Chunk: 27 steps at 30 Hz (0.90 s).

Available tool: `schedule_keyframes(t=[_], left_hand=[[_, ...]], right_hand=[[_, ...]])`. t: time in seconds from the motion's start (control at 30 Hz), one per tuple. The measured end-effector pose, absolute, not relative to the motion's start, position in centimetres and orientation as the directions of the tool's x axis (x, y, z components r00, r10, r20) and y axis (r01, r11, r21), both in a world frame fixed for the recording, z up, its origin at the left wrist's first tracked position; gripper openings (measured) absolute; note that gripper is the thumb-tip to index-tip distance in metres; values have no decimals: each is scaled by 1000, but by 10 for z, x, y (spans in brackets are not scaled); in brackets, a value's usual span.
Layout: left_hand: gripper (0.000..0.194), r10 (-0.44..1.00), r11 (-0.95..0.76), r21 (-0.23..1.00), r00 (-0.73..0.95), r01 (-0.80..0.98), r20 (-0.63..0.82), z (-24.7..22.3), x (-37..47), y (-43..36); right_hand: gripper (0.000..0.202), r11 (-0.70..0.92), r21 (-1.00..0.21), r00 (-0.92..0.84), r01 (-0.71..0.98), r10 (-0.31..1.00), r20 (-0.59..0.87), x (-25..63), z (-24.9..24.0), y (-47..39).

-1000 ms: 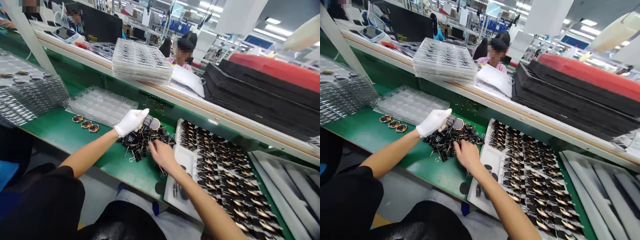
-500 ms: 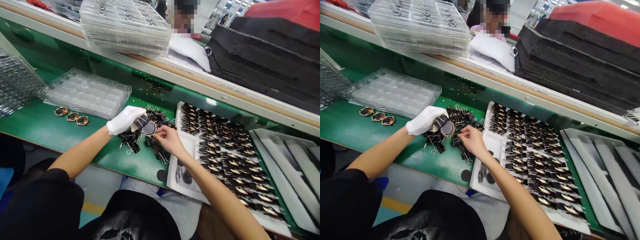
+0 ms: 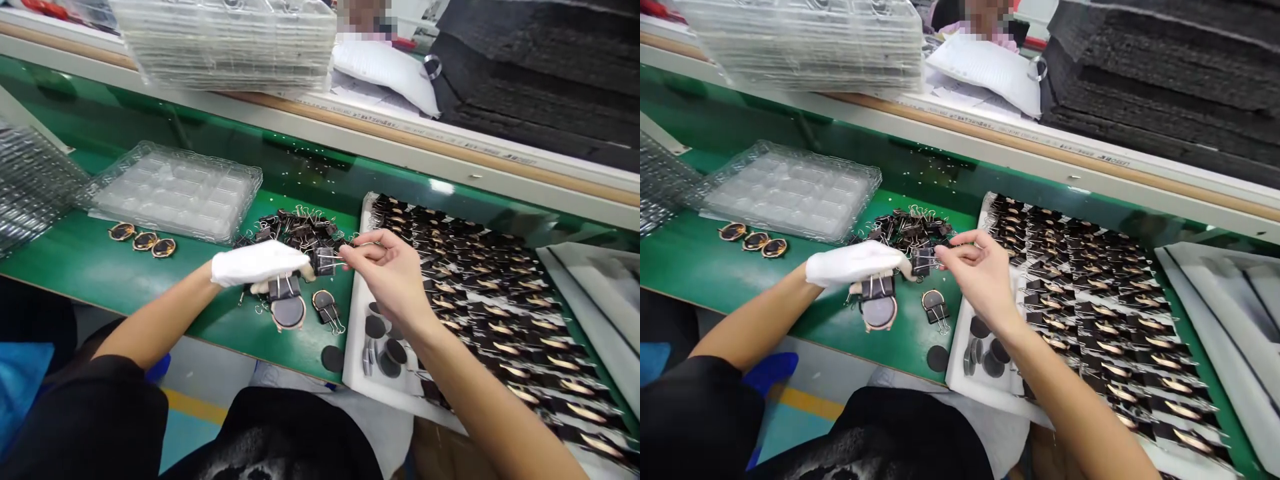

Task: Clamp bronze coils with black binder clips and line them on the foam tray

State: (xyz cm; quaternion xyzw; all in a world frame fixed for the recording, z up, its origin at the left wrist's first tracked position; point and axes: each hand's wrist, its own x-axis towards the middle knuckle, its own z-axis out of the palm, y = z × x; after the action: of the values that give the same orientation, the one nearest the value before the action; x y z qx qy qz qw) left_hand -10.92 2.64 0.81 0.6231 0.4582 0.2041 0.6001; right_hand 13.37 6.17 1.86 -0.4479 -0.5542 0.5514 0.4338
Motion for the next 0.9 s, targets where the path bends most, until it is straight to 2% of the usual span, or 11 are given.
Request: schedule_keyframes(t=[0.1,0.2,0.27,0.4,0.5,0.6,0.67,0.77,0.9], left_hand=[[42,865,74,904,424,420,-267,7,-96,19],[47,904,-67,860,395,506,-162,3,-87,15],[49,910,-170,807,405,566,-92,0,-84,14],[49,901,-308,688,434,657,-11,-3,-79,11],[49,911,-311,658,413,686,0,-2,-75,8],[47,929,-285,665,369,690,15,3,-72,7],[38,941,-218,716,338,663,-26,8,-72,6],[36,960,-87,832,268,547,-76,19,-69,6],[33,990,-93,866,141,491,27,32,-54,5]], right_hand=[[29,159,-982,-298,106,947,121,124,21,46],[16,312,-921,-346,236,912,220,119,20,41],[24,328,-882,-385,338,903,189,117,18,45],[63,268,-837,-456,478,889,24,112,15,58],[66,332,-785,-449,523,890,77,107,15,64],[64,366,-813,-461,453,877,139,106,13,72],[66,310,-877,-419,366,897,142,111,10,80],[72,173,-955,-242,242,964,114,125,2,91],[76,38,-998,-49,57,998,35,140,-7,96]])
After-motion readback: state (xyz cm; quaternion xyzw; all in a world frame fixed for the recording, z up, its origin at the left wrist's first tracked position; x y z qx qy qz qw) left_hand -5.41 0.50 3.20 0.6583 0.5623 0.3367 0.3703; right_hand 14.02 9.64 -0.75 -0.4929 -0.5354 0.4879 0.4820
